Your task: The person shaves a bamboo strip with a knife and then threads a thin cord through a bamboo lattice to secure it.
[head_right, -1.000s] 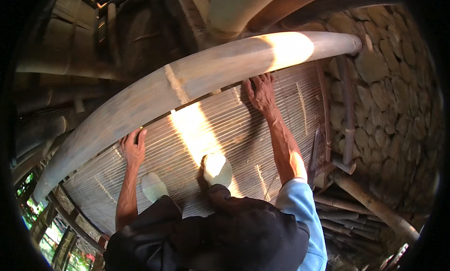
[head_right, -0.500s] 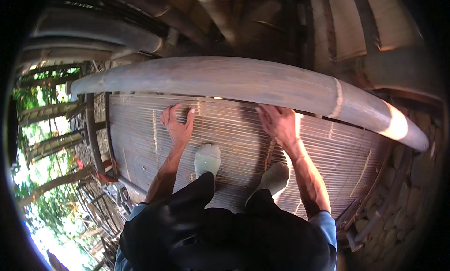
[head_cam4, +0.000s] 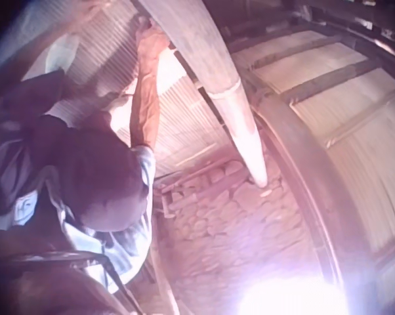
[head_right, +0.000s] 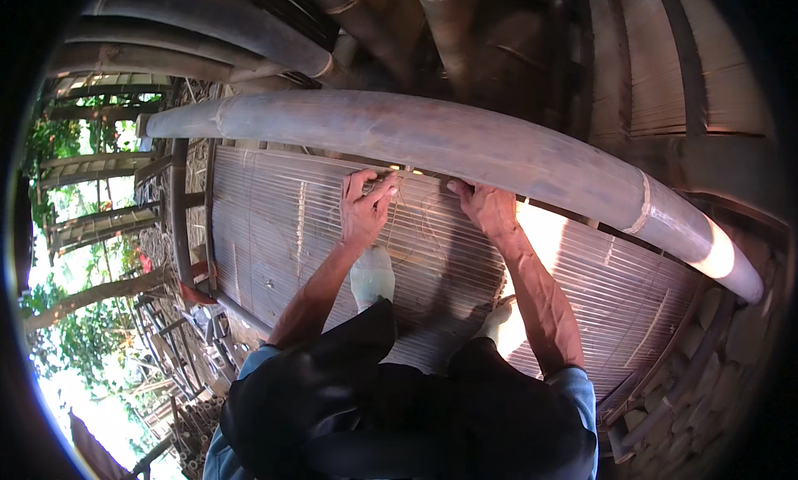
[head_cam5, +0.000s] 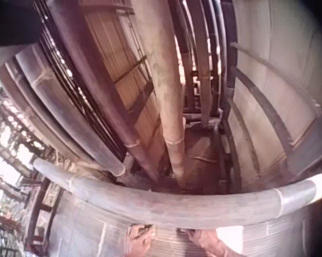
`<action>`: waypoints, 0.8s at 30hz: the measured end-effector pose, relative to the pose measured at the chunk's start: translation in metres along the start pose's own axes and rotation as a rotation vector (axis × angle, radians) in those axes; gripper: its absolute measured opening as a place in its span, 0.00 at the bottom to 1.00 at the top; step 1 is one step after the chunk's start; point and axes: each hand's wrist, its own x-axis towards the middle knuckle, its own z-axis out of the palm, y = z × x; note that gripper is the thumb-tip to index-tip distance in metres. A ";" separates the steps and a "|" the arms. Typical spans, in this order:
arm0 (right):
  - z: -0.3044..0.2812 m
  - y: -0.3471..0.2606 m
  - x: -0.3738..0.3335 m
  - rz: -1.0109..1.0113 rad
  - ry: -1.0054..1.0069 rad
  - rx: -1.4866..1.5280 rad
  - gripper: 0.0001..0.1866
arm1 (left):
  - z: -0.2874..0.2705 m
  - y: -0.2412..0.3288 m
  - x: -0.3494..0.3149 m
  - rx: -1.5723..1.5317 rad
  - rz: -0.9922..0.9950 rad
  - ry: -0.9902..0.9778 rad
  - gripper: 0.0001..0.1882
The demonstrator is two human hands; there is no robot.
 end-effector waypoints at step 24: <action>0.007 -0.060 -0.024 -0.321 0.141 -0.199 0.09 | -0.043 -0.024 -0.009 -0.319 -0.435 -0.537 0.11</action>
